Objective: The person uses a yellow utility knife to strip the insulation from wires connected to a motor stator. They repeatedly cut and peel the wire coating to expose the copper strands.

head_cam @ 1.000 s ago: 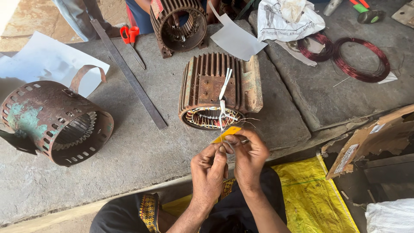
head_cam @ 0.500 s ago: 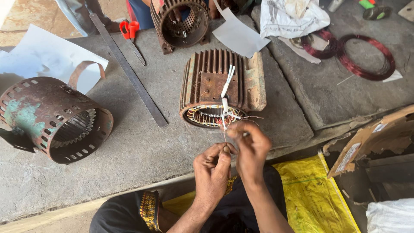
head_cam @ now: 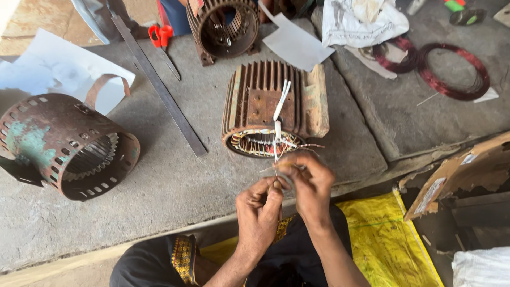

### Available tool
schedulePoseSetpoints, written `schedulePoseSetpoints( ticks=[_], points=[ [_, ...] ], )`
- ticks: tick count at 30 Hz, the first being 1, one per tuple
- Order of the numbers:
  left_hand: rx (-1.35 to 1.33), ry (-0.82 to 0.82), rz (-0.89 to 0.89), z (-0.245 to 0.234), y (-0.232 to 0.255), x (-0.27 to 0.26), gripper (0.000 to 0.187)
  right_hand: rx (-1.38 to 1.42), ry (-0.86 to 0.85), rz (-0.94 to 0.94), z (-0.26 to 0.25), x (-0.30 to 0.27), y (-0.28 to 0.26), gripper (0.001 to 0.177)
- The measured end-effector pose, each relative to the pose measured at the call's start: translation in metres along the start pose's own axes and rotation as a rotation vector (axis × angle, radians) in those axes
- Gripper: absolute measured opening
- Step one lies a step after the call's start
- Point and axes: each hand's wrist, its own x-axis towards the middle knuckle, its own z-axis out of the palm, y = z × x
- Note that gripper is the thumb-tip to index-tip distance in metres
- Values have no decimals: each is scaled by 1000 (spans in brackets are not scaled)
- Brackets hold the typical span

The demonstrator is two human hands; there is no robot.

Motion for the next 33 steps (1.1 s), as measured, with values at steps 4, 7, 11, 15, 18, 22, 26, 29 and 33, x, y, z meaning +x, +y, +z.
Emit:
schedulePoseSetpoints(
  ticks=[4, 7, 11, 15, 18, 22, 26, 29, 33],
  points=[
    [215, -22, 11, -3, 14, -1, 24, 167, 123, 119, 0, -10, -1, 16],
    [380, -57, 20, -8, 33, -2, 31, 165, 174, 111, -2, -17, -2, 16],
    [442, -89, 55, -6, 47, -1, 40, 212, 215, 115, 1, -25, 6, 14],
    [365, -76, -19, 2, 50, 4, 37, 226, 292, 90, 2, -30, 12, 16],
    [279, -91, -35, 9, 45, 4, 33, 256, 334, 81, -3, -36, 16, 14],
    [264, -32, -12, 14, 35, 5, 29, 267, 343, 99, -7, -40, 17, 15],
    [256, -24, 47, 16, 30, 5, 28, 271, 330, 83, -9, -40, 18, 16],
    [208, -13, 29, 18, 27, 7, 29, 258, 325, 75, -7, -38, 16, 14],
    [373, 46, 81, 16, 26, 4, 28, 253, 273, 59, 1, -30, 8, 13]
  ],
)
